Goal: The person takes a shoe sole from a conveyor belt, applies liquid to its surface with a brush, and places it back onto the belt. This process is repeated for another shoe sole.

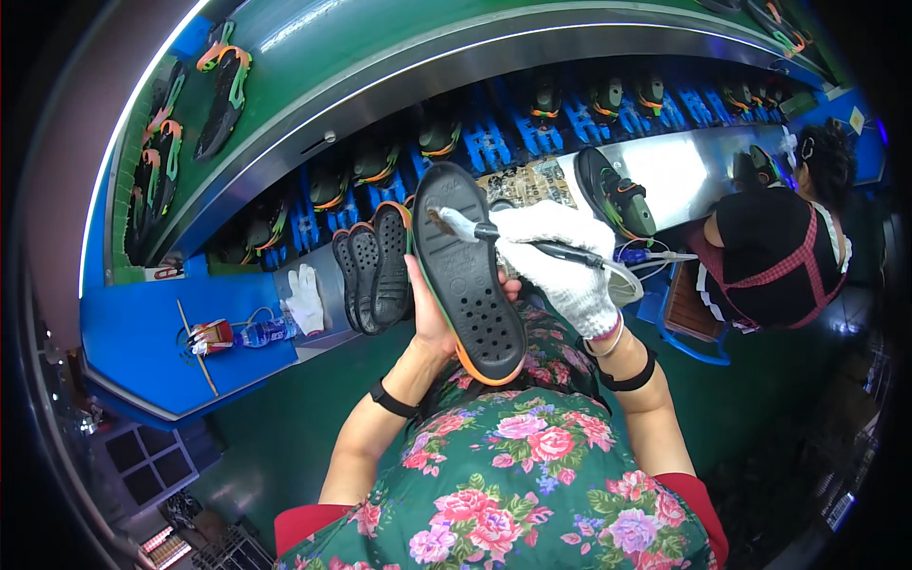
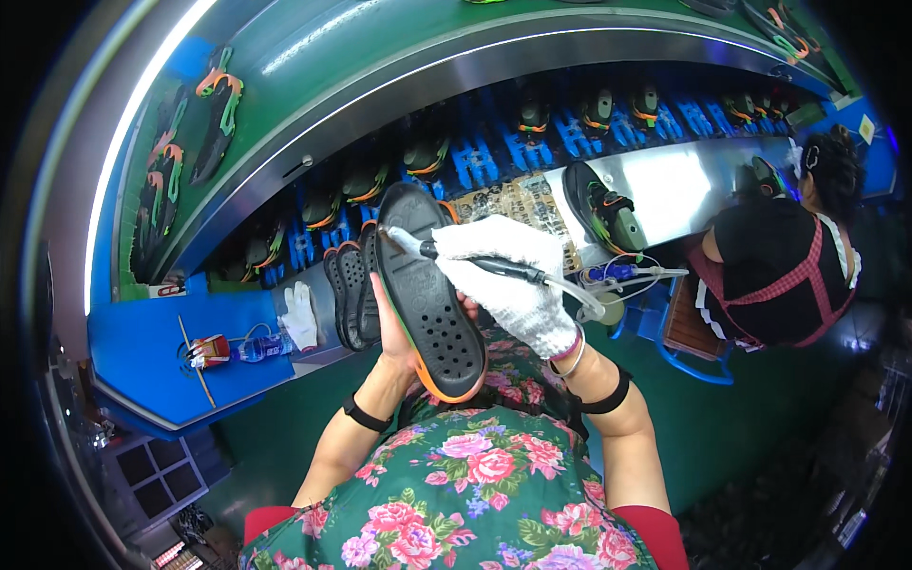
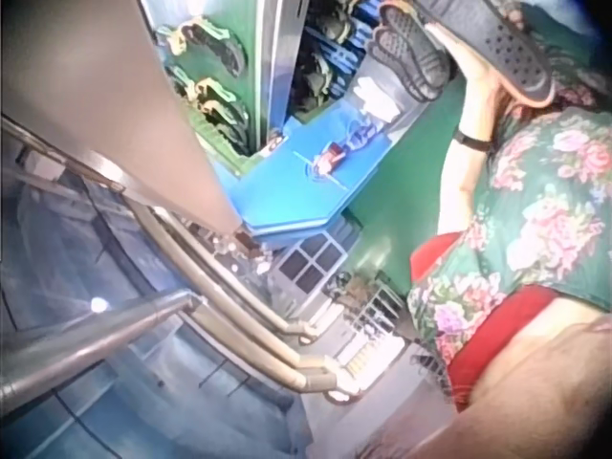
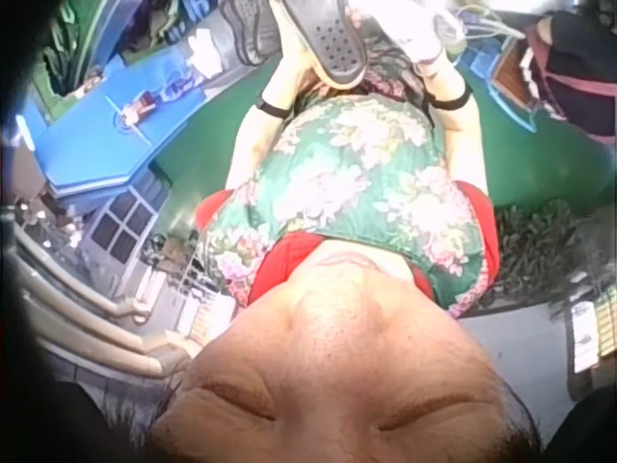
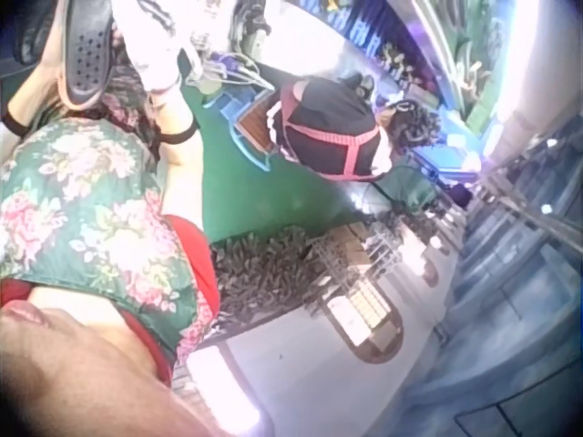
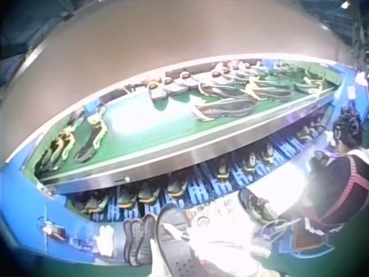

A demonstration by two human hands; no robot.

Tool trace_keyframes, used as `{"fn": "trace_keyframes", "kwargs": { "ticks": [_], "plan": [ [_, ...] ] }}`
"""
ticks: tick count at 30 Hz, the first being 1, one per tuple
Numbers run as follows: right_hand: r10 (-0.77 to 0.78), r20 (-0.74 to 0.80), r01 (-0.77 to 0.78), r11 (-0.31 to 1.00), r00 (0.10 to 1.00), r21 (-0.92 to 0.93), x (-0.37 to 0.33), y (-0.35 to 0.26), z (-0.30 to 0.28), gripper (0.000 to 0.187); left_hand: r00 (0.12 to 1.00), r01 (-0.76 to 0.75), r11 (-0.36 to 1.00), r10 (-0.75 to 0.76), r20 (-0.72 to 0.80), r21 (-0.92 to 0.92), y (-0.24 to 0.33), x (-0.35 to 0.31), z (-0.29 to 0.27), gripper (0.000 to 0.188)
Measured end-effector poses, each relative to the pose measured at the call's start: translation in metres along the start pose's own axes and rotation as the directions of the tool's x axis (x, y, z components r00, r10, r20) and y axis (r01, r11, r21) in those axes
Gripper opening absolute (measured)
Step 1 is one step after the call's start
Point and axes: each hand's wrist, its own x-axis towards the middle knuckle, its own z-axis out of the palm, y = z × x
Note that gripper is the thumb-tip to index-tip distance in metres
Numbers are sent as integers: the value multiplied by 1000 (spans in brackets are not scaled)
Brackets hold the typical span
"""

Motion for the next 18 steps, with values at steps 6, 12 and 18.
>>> {"fn": "trace_keyframes", "kwargs": {
  "ticks": [6, 12, 18],
  "plan": [
    [-503, 102, 503, 784, 858, -365, 33, -4, 4, 27, 984, -158, 965, 172, 50, -208, 3, 10, 31, 102],
    [-530, 263, 584, 642, 806, -497, 24, -5, 7, 34, 937, -238, 897, 313, -157, 372, -14, 11, 43, 105],
    [-530, 269, 594, 711, 804, -376, 15, -12, 16, 37, 971, -226, 974, 227, 72, -22, 0, 11, 6, 105]
  ]
}}
